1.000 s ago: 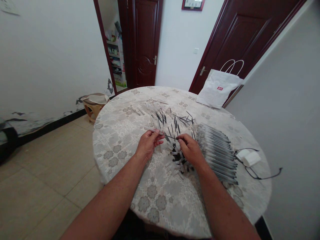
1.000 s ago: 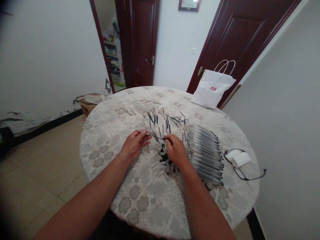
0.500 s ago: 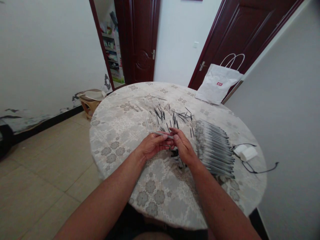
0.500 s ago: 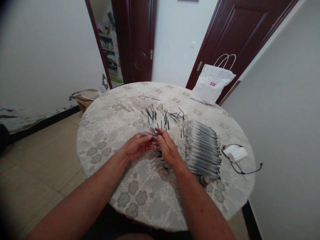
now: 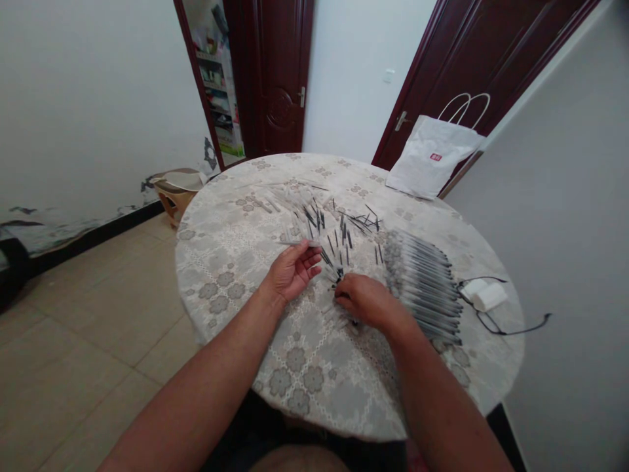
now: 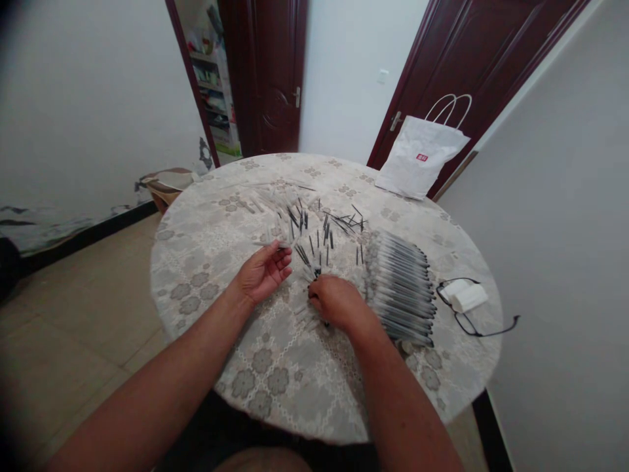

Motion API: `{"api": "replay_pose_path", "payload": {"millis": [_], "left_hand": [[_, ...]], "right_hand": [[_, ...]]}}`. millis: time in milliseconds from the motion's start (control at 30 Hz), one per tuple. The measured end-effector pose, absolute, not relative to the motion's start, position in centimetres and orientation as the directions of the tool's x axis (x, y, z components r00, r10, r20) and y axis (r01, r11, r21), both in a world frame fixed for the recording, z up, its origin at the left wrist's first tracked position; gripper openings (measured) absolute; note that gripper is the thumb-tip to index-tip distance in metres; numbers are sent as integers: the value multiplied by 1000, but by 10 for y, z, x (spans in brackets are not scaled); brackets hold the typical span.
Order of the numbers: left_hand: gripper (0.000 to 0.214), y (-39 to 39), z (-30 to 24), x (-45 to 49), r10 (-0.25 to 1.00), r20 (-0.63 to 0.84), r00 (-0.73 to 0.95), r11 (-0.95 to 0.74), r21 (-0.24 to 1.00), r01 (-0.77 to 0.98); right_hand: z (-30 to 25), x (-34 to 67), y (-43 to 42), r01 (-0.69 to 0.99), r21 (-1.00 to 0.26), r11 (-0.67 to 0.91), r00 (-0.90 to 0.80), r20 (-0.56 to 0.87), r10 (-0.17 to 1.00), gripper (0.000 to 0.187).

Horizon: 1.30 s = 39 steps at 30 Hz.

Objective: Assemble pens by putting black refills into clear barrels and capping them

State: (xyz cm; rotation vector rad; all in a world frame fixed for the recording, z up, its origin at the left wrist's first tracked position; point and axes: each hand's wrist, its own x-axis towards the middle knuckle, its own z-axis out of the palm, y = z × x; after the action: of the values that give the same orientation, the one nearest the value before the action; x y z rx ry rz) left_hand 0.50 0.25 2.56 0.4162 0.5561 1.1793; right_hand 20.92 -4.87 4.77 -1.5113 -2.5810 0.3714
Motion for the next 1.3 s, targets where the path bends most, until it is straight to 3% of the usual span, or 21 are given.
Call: {"api": "replay_pose_path", "payload": {"millis": [167,400,500,633,767,900,1300], "left_hand": [[15,2,27,5,951,-178,251,307,615,-726],[19,1,28,7,960,-154,234,275,672,-687],[22,0,27,8,964,-137,228,258,696,-670],[27,-1,26,10,962,-105,251,245,731,-637],[29,-3,26,13,953,-90,290,251,769,-587],[31,-5,26,14,940,-75,334,260,791,-554],[30,-5,24,14,943,-64,325,236,819,-524]], "right_hand": [[47,197,-54,905,-95,414,-419,-45,907,14],[46,194,-54,904,-40,426,-428,-78,900,15],[49,196,-52,875,-191,445,-442,63,895,13],[50,196,-48,705,-587,399,-258,311,915,12],[43,191,-41,313,-927,206,9,220,975,16],[37,185,-36,70,-989,127,48,130,990,20],[33,180,-35,31,-989,142,58,143,988,22]]}}
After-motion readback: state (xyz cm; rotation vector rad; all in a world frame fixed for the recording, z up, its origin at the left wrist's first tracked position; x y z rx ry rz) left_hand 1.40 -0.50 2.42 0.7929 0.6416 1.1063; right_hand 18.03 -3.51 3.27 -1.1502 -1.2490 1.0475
